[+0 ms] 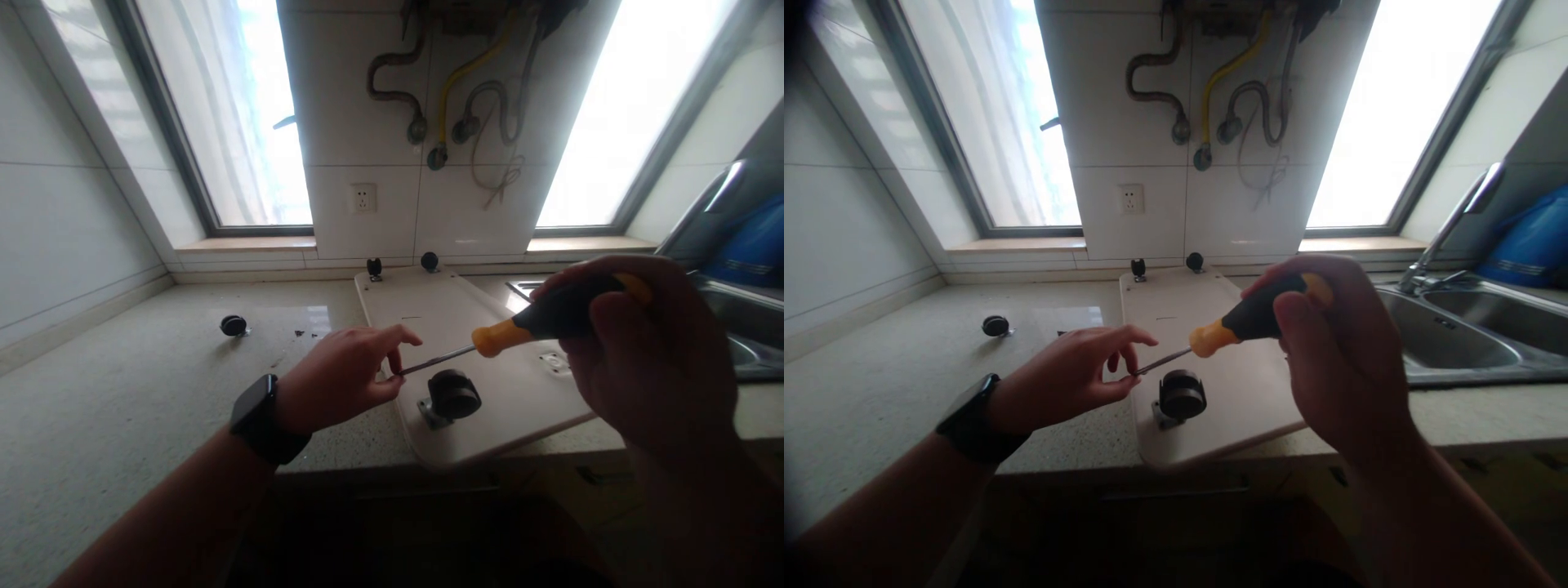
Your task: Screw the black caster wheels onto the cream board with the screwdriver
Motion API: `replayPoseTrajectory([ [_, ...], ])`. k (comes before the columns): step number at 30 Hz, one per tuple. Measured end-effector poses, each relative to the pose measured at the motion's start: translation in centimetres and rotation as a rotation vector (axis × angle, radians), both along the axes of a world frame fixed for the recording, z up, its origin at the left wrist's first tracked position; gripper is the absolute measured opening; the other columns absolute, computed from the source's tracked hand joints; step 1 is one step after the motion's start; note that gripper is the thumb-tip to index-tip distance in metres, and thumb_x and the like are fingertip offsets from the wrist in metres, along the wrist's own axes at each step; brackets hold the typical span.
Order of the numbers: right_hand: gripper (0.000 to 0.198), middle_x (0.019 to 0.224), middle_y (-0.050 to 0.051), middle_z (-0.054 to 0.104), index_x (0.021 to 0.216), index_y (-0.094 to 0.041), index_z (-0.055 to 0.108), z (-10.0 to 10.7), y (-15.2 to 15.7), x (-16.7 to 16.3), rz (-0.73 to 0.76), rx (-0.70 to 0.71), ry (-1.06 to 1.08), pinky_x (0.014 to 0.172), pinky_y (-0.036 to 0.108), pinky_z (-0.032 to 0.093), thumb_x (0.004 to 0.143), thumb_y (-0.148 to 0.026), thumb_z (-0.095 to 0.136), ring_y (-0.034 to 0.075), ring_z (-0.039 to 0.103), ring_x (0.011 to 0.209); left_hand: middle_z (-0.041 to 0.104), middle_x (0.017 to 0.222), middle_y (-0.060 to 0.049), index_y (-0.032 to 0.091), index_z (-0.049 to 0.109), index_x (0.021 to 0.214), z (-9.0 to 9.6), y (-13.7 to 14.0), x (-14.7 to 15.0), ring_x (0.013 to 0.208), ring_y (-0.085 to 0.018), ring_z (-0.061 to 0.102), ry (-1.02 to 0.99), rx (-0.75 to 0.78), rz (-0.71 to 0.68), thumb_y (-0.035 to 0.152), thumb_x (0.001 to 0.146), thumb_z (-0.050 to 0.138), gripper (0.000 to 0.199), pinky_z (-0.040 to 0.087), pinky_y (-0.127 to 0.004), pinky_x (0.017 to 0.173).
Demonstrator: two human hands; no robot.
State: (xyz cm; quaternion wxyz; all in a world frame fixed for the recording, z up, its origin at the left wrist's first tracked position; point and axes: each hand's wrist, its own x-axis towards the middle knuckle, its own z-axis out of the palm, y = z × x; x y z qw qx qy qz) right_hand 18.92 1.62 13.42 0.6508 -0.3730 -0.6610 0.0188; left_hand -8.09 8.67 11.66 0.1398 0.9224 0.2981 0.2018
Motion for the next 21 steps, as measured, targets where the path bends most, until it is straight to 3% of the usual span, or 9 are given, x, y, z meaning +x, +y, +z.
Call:
replayPoseTrajectory([
  [4, 0.008, 0.088, 0.005, 0.068, 0.1, -0.024, 0.07, 2.2, 1.3, -1.5, 0.102, 0.091, 0.035, 0.059, 0.033, 0.053, 0.096, -0.028, 0.065, 0.017, 0.064, 0.075, 0.075, 0.097, 0.0, 0.027, 0.062, 0.13, 0.1, 0.1, -0.1, 0.076, -0.016, 0.067, 0.006, -0.118, -0.047, 0.034, 0.095, 0.069, 0.037, 0.049, -0.03, 0.067],
  [10, 0.008, 0.084, 0.001, 0.063, 0.095, -0.023, 0.065, 4.4, 2.1, -3.3, 0.049, 0.112, -0.109, 0.053, 0.024, 0.051, 0.097, -0.029, 0.063, 0.01, 0.062, 0.068, 0.073, 0.11, -0.003, 0.027, 0.067, 0.124, 0.3, 0.3, -0.4, 0.09, -0.019, 0.067, -0.045, -0.198, -0.064, 0.047, 0.095, 0.069, 0.036, 0.053, -0.034, 0.076],
  [15, 0.014, 0.074, -0.001, 0.061, 0.092, -0.021, 0.062, 6.4, 2.8, -4.6, 0.005, 0.033, -0.171, 0.047, 0.021, 0.048, 0.099, -0.032, 0.057, 0.008, 0.059, 0.056, 0.074, 0.113, -0.003, 0.025, 0.073, 0.118, 0.4, 0.1, 0.0, 0.097, -0.019, 0.066, -0.152, -0.255, -0.086, 0.039, 0.098, 0.065, 0.025, 0.051, -0.033, 0.079],
  [21, 0.019, 0.065, -0.005, 0.056, 0.091, -0.022, 0.057, 7.3, 4.2, -5.7, 0.074, -0.065, -0.306, 0.036, 0.019, 0.043, 0.098, -0.039, 0.059, 0.008, 0.055, 0.044, 0.077, 0.102, -0.002, 0.021, 0.076, 0.111, -0.4, 0.0, 0.8, 0.087, -0.015, 0.066, -0.237, -0.341, -0.118, 0.036, 0.097, 0.068, 0.022, 0.048, -0.029, 0.075],
])
